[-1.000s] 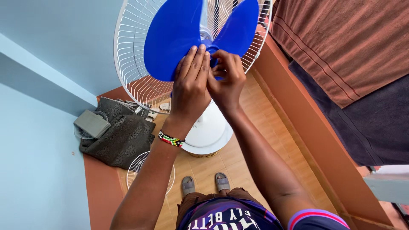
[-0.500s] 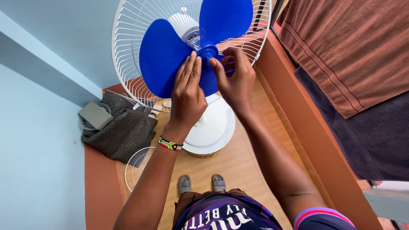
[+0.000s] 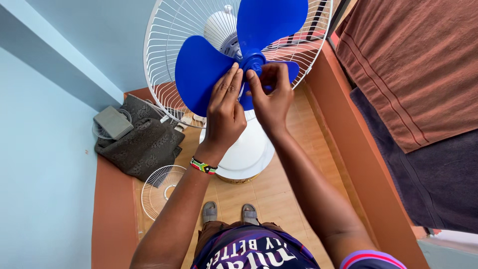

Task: The person disassembles a standing electric fan by removing the front grille, the blue fan blades, and the rear grille. They then coil the power cord around the fan's stand. The video ends before reassembly.

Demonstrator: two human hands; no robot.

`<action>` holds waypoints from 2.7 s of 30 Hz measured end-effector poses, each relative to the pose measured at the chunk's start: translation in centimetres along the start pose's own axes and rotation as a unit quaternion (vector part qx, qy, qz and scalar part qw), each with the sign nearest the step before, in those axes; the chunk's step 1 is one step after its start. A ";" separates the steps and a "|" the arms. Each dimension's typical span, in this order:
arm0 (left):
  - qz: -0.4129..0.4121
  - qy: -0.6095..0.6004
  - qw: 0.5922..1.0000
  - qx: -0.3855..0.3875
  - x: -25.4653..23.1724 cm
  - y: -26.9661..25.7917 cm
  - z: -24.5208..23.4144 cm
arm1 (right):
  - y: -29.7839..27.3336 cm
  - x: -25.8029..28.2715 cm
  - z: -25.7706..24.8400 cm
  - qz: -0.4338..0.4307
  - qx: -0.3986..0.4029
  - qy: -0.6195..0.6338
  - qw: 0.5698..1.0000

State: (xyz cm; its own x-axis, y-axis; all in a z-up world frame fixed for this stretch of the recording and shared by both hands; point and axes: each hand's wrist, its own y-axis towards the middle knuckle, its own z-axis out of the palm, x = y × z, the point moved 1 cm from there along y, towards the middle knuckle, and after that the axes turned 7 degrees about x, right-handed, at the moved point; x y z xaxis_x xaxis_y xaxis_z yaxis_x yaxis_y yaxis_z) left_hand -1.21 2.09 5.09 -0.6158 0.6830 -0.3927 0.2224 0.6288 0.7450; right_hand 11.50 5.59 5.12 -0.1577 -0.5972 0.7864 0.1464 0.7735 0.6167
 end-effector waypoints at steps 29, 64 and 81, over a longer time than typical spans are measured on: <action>-0.022 -0.026 0.999 -0.027 0.0 -0.3 -0.1 | 0.0 0.1 0.2 0.159 0.014 0.178 0.971; -0.026 -0.020 0.999 -0.017 0.8 -0.6 -0.4 | 1.8 2.8 -2.7 -0.266 0.173 -0.250 0.915; -0.008 -0.038 0.999 -0.017 1.1 -0.2 -1.2 | 1.5 4.9 -3.3 -0.321 0.166 -0.344 0.867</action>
State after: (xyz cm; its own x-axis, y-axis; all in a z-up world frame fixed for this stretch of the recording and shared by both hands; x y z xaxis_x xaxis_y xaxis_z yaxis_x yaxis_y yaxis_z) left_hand -2.84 2.28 5.16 -0.5594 0.6997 -0.4444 0.1857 0.6283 0.7555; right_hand 14.16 3.09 9.98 -0.6644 -0.7474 0.0080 -0.4582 0.4157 0.7857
